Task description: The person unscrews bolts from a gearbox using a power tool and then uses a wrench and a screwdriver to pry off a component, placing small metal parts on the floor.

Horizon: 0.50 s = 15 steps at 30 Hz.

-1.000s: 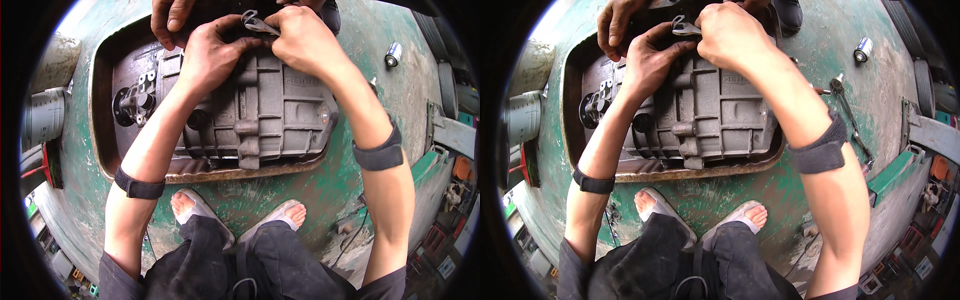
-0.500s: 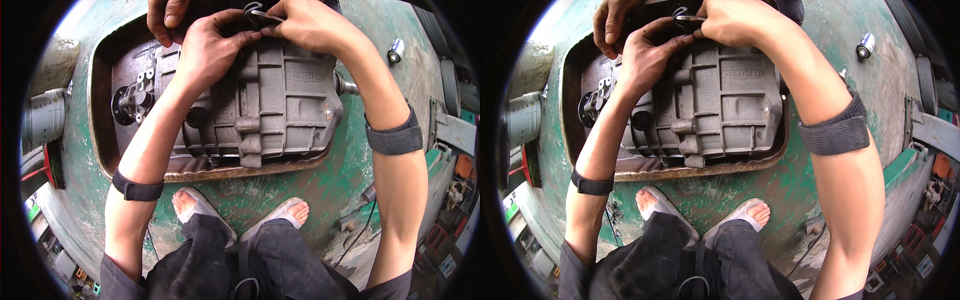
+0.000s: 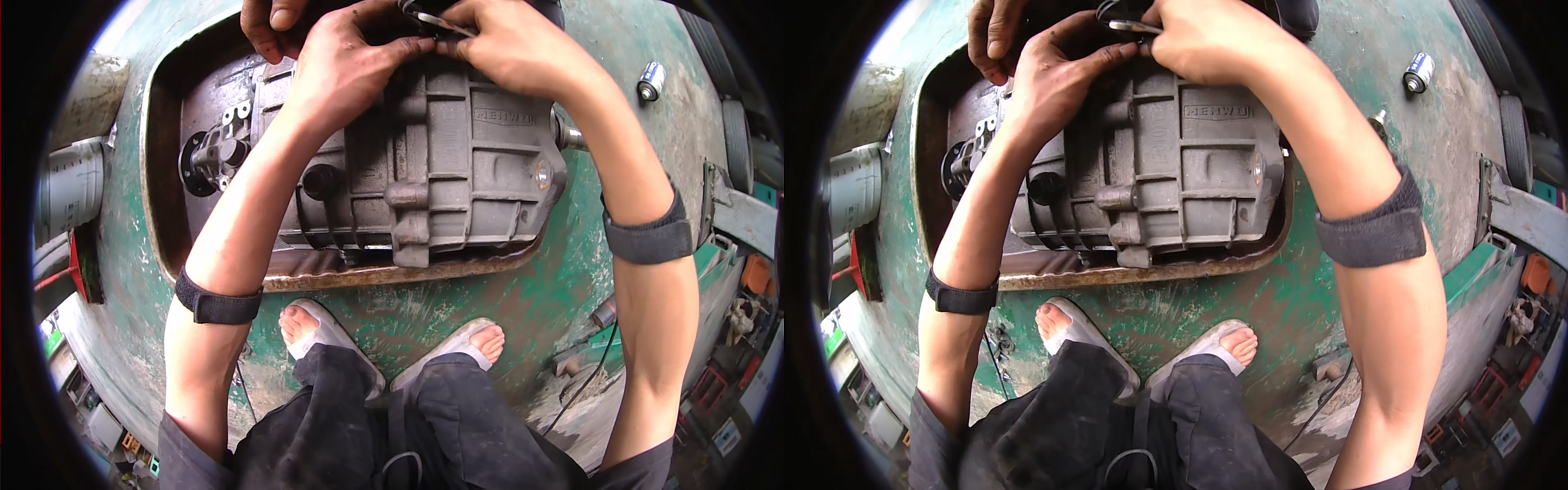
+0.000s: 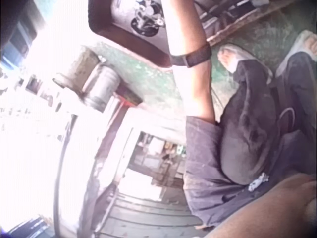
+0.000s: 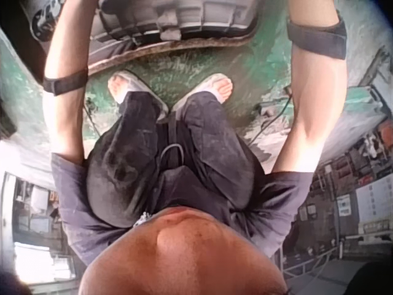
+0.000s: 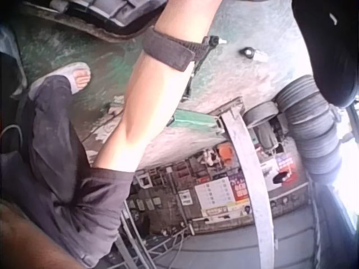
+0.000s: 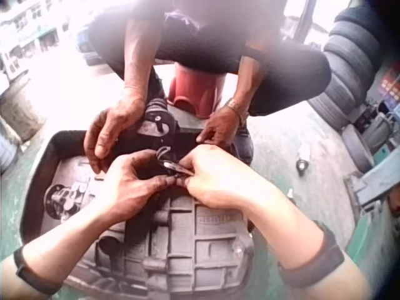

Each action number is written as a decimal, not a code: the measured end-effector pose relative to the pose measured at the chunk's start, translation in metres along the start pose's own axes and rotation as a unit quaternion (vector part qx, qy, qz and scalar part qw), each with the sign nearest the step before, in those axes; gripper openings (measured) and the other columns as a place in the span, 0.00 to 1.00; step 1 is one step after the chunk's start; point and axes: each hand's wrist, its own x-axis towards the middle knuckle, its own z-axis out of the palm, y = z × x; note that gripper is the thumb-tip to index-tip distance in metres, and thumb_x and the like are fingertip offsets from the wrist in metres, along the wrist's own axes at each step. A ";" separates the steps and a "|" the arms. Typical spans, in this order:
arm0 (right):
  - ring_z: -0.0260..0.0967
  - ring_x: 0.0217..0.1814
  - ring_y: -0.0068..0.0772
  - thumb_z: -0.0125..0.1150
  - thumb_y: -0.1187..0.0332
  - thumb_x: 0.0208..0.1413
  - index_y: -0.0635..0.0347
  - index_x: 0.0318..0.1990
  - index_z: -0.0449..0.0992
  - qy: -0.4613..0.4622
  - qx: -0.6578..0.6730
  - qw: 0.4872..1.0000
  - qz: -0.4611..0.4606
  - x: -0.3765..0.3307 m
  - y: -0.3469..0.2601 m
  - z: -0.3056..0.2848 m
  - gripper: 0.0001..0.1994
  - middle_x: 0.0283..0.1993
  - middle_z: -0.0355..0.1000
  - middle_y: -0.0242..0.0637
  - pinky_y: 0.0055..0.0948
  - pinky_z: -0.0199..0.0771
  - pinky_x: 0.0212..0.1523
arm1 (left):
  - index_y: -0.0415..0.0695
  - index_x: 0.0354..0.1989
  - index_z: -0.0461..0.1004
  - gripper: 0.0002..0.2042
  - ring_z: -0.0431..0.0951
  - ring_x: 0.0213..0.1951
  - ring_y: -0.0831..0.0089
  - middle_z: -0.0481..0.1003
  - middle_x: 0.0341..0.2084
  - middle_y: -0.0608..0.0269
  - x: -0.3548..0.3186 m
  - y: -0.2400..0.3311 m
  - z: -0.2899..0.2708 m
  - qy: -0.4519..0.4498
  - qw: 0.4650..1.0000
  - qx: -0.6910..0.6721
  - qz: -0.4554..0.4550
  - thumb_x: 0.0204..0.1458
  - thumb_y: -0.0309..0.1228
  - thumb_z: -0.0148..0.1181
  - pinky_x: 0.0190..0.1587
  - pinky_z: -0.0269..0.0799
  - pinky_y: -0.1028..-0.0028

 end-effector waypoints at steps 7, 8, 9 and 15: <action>0.77 0.32 0.46 0.57 0.72 0.51 0.69 0.37 0.80 -0.001 0.112 0.994 0.018 -0.008 -0.005 -0.005 0.10 0.26 0.75 0.55 0.40 0.74 0.38 | 0.38 0.49 0.78 0.17 0.77 0.37 0.83 0.81 0.38 0.65 -0.004 0.004 -0.001 0.006 0.999 0.024 -0.039 0.52 0.31 0.69 0.42 0.73 0.82; 0.77 0.32 0.45 0.57 0.72 0.51 0.69 0.38 0.80 0.019 0.103 0.994 0.010 -0.008 -0.004 -0.001 0.10 0.26 0.75 0.55 0.40 0.74 0.38 | 0.39 0.49 0.78 0.17 0.76 0.35 0.84 0.81 0.37 0.66 -0.005 0.005 -0.001 0.005 0.999 0.025 -0.040 0.52 0.31 0.69 0.39 0.72 0.83; 0.77 0.32 0.44 0.58 0.72 0.52 0.69 0.38 0.80 0.059 0.060 0.996 -0.003 -0.005 -0.001 0.002 0.11 0.26 0.75 0.55 0.40 0.73 0.38 | 0.39 0.48 0.78 0.17 0.76 0.35 0.84 0.82 0.37 0.66 -0.005 0.005 -0.001 0.000 0.999 0.022 -0.032 0.52 0.31 0.69 0.39 0.72 0.82; 0.75 0.34 0.51 0.64 0.69 0.47 0.64 0.38 0.82 0.220 -0.035 0.971 -0.085 0.003 0.016 0.028 0.12 0.28 0.74 0.55 0.38 0.73 0.39 | 0.37 0.47 0.78 0.16 0.79 0.41 0.79 0.82 0.38 0.61 -0.003 0.006 0.000 0.005 0.999 0.039 0.006 0.51 0.31 0.69 0.48 0.73 0.78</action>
